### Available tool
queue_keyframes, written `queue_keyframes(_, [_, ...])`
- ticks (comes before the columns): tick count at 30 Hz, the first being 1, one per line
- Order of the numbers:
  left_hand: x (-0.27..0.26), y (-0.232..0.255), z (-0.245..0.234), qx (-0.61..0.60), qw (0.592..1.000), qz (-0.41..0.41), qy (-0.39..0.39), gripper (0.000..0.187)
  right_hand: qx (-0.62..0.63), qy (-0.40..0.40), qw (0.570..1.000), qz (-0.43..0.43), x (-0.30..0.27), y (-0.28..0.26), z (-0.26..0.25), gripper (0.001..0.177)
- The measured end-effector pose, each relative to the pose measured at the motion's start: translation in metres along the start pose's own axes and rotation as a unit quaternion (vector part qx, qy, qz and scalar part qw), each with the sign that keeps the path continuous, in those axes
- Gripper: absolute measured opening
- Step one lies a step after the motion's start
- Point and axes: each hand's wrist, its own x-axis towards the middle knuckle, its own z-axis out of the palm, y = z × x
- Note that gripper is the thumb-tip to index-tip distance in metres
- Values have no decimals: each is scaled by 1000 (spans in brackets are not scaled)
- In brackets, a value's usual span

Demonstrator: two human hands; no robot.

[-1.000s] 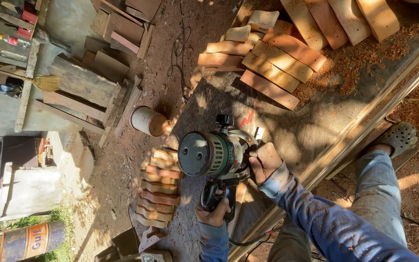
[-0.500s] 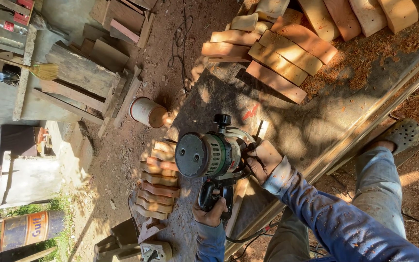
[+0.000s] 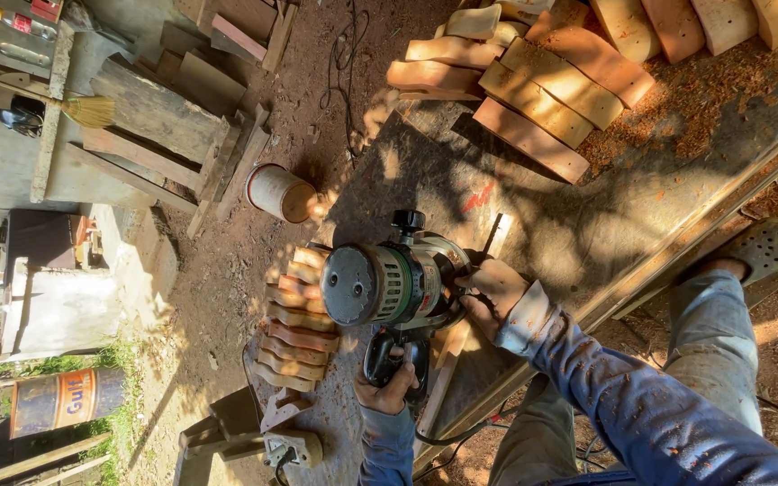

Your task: Use a handheld electric router to shape and smooth the edges of wooden pieces on a workbench.

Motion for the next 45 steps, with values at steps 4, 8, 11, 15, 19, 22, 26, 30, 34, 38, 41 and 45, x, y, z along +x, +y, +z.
queue_keyframes(4, [-3, 0, 0, -9, 1000, -6, 17, 29, -32, -32, 999, 4, -2, 11, 1, 27])
queue_keyframes(8, [-7, 3, 0, -20, 999, -10, 26, 30, -36, -27, 999, -30, 2, 14, 6, 31])
queue_keyframes(11, [-12, 0, -5, -18, 999, -22, 45, 30, -58, -44, 997, -35, 12, -8, -6, 28])
queue_keyframes(15, [-19, -5, -8, -56, 997, -25, 56, 33, -75, -45, 995, -47, 10, -7, -5, 31])
queue_keyframes(19, [-28, -5, -13, -53, 996, -23, 71, 31, -72, -60, 993, -65, 14, -7, -5, 40])
queue_keyframes(22, [-36, -13, -20, -76, 995, 0, 62, 38, -60, -52, 991, -105, 16, -1, -2, 42])
queue_keyframes(26, [-44, -7, -20, -69, 996, -11, 48, 29, -52, -68, 990, -112, 15, -8, -6, 35])
queue_keyframes(30, [-53, -11, -30, -68, 995, -19, 71, 37, -45, -61, 987, -140, 12, 5, 2, 37])
queue_keyframes(34, [-63, -24, -47, -104, 994, 13, 42, 50, -48, -14, 977, -209, 9, 19, 16, 42])
queue_keyframes(38, [-72, -35, -59, -92, 994, 17, 59, 40, -26, 13, 963, -269, 12, 26, 24, 40])
queue_keyframes(41, [-73, -24, -52, -94, 993, 43, 49, 45, -44, -65, 979, -189, 8, 11, 10, 45])
queue_keyframes(45, [-71, 4, -29, -8, 997, -2, 80, 33, -83, -53, 972, -213, 10, 7, 8, 44])
